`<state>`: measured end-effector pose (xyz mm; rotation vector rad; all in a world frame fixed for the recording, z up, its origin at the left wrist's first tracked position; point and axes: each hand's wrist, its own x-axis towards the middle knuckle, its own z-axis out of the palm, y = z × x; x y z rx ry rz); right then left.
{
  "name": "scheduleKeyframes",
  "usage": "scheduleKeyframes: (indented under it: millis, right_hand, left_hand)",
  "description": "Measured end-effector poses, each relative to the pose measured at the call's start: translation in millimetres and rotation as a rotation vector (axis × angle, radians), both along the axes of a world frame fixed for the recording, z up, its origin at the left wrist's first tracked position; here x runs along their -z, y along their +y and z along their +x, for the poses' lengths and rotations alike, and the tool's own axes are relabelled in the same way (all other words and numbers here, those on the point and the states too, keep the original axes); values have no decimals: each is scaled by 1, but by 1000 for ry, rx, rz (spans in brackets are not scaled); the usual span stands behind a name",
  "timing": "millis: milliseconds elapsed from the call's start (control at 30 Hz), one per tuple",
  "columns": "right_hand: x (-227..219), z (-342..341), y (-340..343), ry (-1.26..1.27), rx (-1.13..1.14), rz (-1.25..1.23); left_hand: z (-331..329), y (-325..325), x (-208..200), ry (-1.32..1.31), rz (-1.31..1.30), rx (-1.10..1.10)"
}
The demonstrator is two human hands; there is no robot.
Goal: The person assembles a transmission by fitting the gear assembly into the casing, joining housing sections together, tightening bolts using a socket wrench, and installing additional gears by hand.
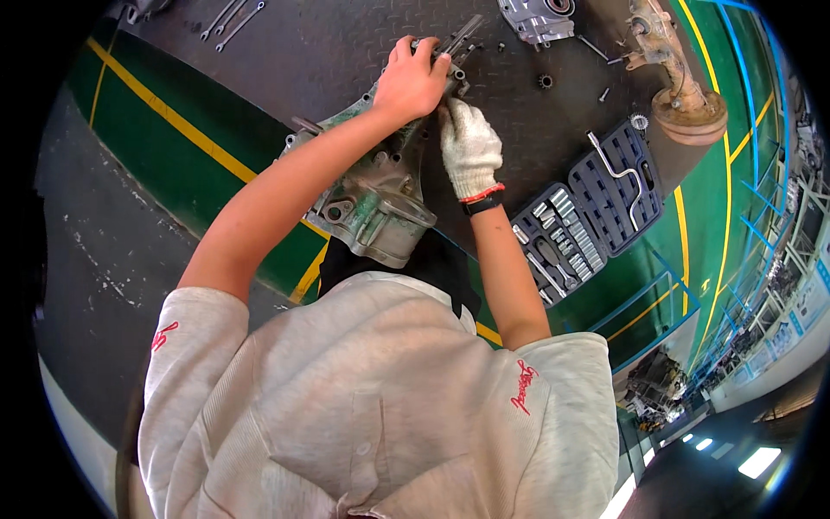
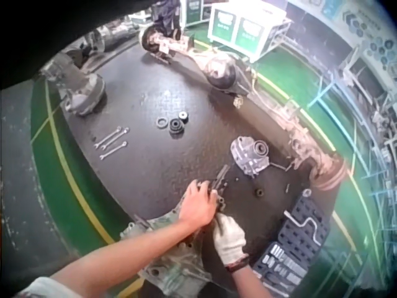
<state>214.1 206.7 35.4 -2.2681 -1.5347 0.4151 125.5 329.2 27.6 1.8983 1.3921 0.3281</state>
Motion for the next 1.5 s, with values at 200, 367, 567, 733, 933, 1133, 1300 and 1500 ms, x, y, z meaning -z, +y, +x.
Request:
scheduleKeyframes:
  millis: [200, 367, 567, 733, 933, 1133, 1300, 1500]
  right_hand:
    - [-4, 28, 0, -36, -281, 191]
    - [-5, 28, 8, -101, -318, -78]
    - [-25, 36, 16, -81, -246, -384]
    - [-32, 41, 11, -29, -339, -84]
    - [-19, 48, 11, 107, -273, -186]
    - [-17, 79, 9, 284, -202, -134]
    - [-4, 58, -8, 407, -289, -65]
    - [12, 99, -57, 502, -70, -46]
  left_hand:
    - [0, 1, -2, 9, -26, 5]
    - [1, 1, -5, 30, -36, -24]
    - [4, 4, -7, 35, -51, 14]
    - [4, 5, -6, 76, -51, 33]
    - [5, 5, -7, 86, -32, 24]
    - [6, 4, -7, 147, -14, 33]
    - [10, 0, -15, 80, 166, 73]
    - [16, -25, -42, 77, 751, 707]
